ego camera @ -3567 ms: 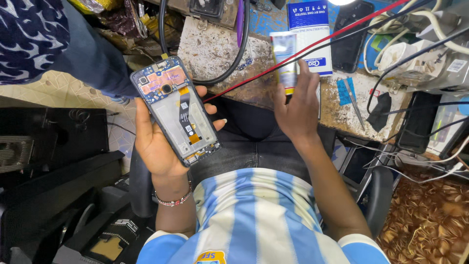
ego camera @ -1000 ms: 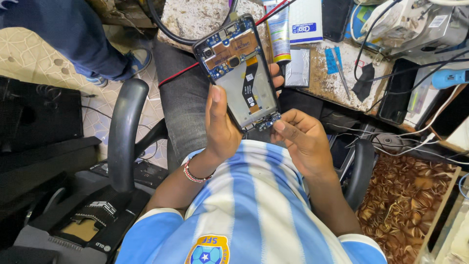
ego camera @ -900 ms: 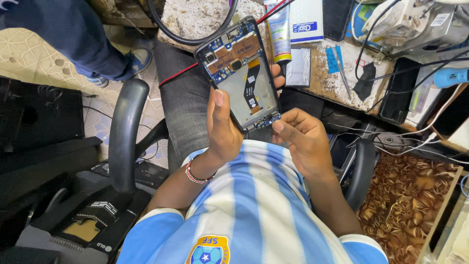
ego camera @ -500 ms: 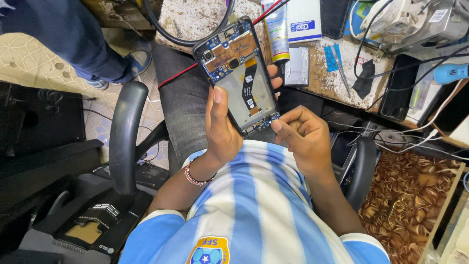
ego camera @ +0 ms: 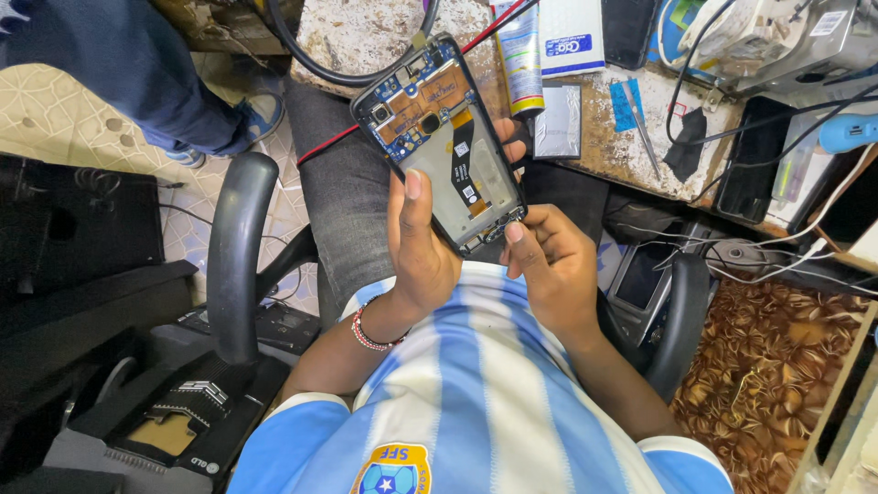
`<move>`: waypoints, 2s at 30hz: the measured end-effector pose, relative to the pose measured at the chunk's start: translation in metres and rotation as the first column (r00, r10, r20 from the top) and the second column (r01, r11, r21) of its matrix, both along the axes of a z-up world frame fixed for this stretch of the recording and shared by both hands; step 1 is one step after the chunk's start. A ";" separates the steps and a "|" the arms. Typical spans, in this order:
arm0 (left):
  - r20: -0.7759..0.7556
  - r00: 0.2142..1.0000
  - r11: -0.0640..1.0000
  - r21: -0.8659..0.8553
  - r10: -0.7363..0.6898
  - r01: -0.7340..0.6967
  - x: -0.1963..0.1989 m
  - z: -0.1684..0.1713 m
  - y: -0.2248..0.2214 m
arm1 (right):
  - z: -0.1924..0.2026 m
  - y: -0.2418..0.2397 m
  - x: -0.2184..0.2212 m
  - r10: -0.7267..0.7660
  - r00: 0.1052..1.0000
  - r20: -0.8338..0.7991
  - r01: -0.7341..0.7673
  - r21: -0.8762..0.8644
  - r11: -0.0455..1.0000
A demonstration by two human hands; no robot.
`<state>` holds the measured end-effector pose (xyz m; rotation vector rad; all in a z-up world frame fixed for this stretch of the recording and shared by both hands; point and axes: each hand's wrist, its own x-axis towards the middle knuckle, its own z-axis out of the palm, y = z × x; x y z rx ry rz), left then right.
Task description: The person holds a disassembled smartphone and uses their fingers to press and adjust internal components and ribbon cables. They rotate the device to access different areas and continue manipulating the internal parts throughout the clip.
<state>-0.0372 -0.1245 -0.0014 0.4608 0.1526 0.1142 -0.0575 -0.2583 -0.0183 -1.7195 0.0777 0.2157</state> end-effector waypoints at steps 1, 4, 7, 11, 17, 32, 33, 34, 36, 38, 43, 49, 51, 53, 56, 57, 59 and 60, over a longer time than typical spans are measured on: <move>-0.001 1.000 1.000 0.000 -0.001 0.001 -0.001 0.001 0.000 | 0.001 0.001 0.000 -0.001 1.000 -0.001 0.001 0.000 1.000; 0.034 0.999 0.999 0.041 -0.014 0.013 -0.004 0.003 0.002 | 0.003 0.003 -0.002 0.021 0.997 0.068 -0.019 -0.035 0.999; 0.095 0.992 0.993 0.086 -0.084 0.076 -0.004 0.002 0.010 | 0.003 -0.001 0.002 0.041 0.997 0.064 -0.042 0.015 0.999; 0.111 0.909 0.883 0.307 -0.403 0.354 0.002 0.015 0.030 | -0.001 -0.009 0.007 0.171 0.985 -0.031 -0.157 0.258 0.953; 0.194 0.789 0.784 0.387 -0.583 0.485 0.001 0.015 0.034 | 0.014 -0.010 0.002 0.135 0.990 -0.035 -0.121 0.266 0.957; 0.120 0.765 0.729 0.426 -0.633 0.537 -0.009 0.021 0.028 | 0.035 -0.016 -0.003 0.200 0.980 -0.008 -0.195 0.174 0.965; 0.106 0.773 0.737 0.406 -0.625 0.540 -0.011 0.024 0.028 | 0.033 -0.017 -0.004 0.189 0.981 -0.029 -0.180 0.194 0.964; 0.104 0.773 0.737 0.406 -0.625 0.541 -0.011 0.021 0.029 | 0.033 -0.016 -0.004 0.189 0.981 -0.031 -0.180 0.194 0.964; 0.134 0.744 0.697 0.490 -0.654 0.524 -0.009 0.017 0.029 | 0.034 -0.016 -0.003 0.170 0.983 -0.067 -0.156 0.180 0.971; 0.103 0.764 0.716 0.447 -0.637 0.536 -0.010 0.026 0.029 | 0.034 -0.016 -0.004 0.182 0.982 -0.049 -0.174 0.130 0.976; 0.134 0.825 0.819 0.282 -0.549 0.499 -0.013 0.025 0.032 | 0.048 -0.023 0.000 0.305 0.948 0.085 -0.278 -0.241 0.930; 0.117 0.854 0.850 0.235 -0.506 0.471 -0.012 0.027 0.038 | 0.057 -0.037 0.015 0.447 0.506 0.738 0.111 -0.570 0.814; 0.102 0.846 0.849 0.150 -0.523 0.507 -0.013 0.030 0.039 | 0.059 -0.039 0.021 0.579 0.442 0.685 0.126 -0.687 0.716; 0.067 0.874 0.877 0.019 -0.481 0.481 -0.014 0.027 0.033 | 0.062 -0.037 0.022 0.596 0.440 0.672 0.143 -0.707 0.693; 0.049 0.893 0.888 -0.095 -0.448 0.450 -0.016 0.022 0.032 | 0.066 -0.032 0.024 0.605 0.451 0.656 0.134 -0.720 0.681; 0.081 0.886 0.883 -0.079 -0.457 0.462 -0.016 0.020 0.033 | 0.067 -0.030 0.025 0.600 0.461 0.654 0.115 -0.714 0.690; 0.045 0.877 0.878 0.018 -0.478 0.478 -0.016 0.032 0.038 | 0.068 -0.028 0.025 0.595 0.476 0.648 0.098 -0.711 0.696; 0.011 0.869 0.864 0.114 -0.494 0.490 -0.016 0.039 0.040 | 0.069 -0.028 0.026 0.593 0.488 0.641 0.082 -0.709 0.700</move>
